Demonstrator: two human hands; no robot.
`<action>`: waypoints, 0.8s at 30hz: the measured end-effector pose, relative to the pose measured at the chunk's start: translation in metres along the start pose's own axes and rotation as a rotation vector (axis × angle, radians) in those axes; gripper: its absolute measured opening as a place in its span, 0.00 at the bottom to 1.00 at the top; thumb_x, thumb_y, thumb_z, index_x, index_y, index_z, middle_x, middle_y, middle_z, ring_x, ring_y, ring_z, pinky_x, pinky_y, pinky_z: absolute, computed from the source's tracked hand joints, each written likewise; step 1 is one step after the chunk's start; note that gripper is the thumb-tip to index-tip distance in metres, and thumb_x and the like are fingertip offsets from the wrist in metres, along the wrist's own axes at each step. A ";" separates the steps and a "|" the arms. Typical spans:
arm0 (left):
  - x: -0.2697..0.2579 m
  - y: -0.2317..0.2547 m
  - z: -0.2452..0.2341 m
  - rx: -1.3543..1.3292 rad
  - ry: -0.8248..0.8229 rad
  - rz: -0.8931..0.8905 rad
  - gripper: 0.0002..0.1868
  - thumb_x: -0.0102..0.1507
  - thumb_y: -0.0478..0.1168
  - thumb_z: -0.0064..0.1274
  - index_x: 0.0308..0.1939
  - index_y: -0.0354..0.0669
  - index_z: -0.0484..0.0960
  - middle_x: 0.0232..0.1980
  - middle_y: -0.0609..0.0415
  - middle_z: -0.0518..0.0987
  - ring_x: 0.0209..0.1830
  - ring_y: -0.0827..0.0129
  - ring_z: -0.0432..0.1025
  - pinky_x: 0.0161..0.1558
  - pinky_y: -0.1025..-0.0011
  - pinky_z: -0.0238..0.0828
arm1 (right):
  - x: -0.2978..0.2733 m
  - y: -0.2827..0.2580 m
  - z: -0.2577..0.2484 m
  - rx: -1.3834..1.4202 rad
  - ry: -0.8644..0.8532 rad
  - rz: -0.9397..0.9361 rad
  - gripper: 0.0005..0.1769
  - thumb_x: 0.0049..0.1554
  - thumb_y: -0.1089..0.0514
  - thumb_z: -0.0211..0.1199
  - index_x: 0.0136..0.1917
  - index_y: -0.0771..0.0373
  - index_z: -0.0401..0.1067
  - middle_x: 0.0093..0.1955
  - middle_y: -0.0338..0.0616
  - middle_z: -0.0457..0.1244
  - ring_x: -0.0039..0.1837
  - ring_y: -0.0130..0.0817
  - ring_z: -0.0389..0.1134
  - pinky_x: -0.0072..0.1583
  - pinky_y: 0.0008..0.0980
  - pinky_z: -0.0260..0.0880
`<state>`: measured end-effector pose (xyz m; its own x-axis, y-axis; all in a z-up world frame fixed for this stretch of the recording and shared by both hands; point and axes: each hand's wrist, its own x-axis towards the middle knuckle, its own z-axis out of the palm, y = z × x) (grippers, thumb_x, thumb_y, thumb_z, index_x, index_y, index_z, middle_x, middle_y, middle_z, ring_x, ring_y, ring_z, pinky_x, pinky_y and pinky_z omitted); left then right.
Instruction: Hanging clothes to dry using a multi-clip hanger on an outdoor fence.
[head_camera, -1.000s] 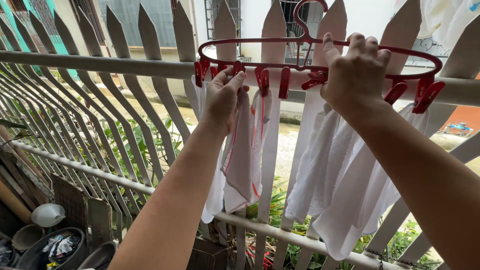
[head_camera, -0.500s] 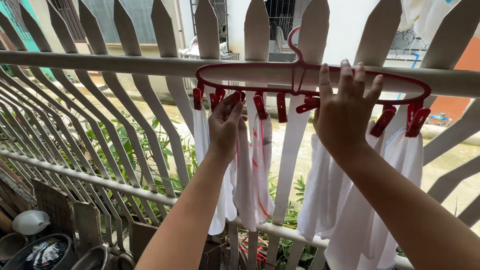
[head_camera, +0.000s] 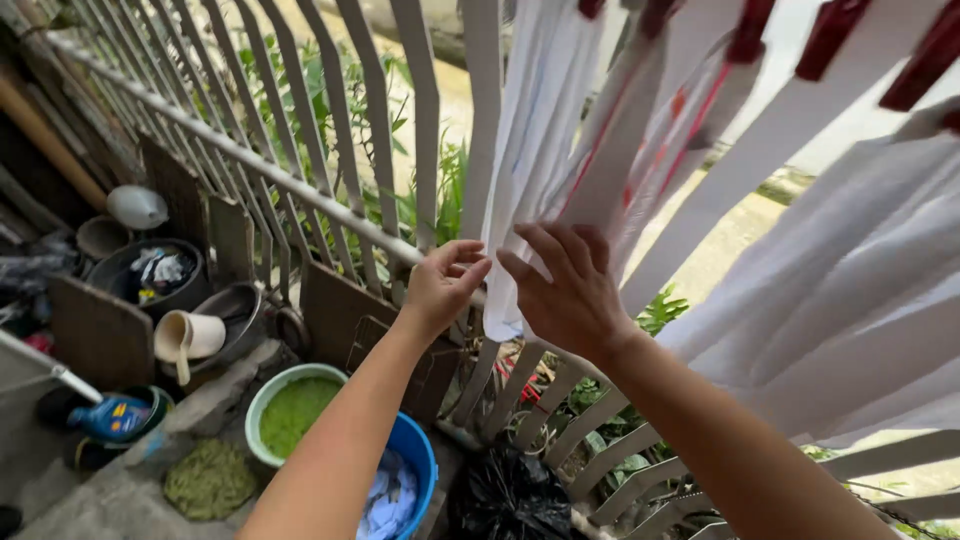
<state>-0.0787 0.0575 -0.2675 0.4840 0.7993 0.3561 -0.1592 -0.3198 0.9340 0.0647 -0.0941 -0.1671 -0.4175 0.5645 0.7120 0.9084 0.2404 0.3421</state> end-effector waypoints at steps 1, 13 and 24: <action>-0.016 -0.032 -0.019 0.006 0.021 -0.111 0.20 0.63 0.44 0.61 0.55 0.40 0.82 0.47 0.55 0.85 0.41 0.75 0.79 0.41 0.76 0.75 | -0.004 -0.014 0.020 0.086 -0.013 -0.014 0.28 0.50 0.63 0.67 0.65 0.56 0.71 0.71 0.47 0.59 0.72 0.48 0.59 0.71 0.52 0.53; -0.275 -0.319 -0.190 -0.054 0.415 -0.858 0.18 0.65 0.50 0.56 0.52 0.41 0.84 0.45 0.56 0.84 0.37 0.73 0.74 0.35 0.72 0.70 | -0.171 -0.243 0.294 0.861 -0.680 0.424 0.26 0.50 0.61 0.66 0.63 0.59 0.71 0.69 0.53 0.58 0.68 0.54 0.62 0.66 0.48 0.64; -0.395 -0.484 -0.227 -0.214 0.367 -1.217 0.39 0.67 0.69 0.32 0.71 0.48 0.71 0.75 0.51 0.68 0.76 0.61 0.58 0.71 0.58 0.50 | -0.390 -0.416 0.479 0.998 -1.337 0.746 0.20 0.55 0.56 0.62 0.62 0.58 0.76 0.62 0.50 0.66 0.60 0.49 0.70 0.61 0.42 0.70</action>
<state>-0.3880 0.0117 -0.8539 0.1560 0.6209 -0.7682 0.0642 0.7697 0.6351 -0.1395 -0.0361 -0.8810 -0.1252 0.8217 -0.5559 0.7561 -0.2837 -0.5897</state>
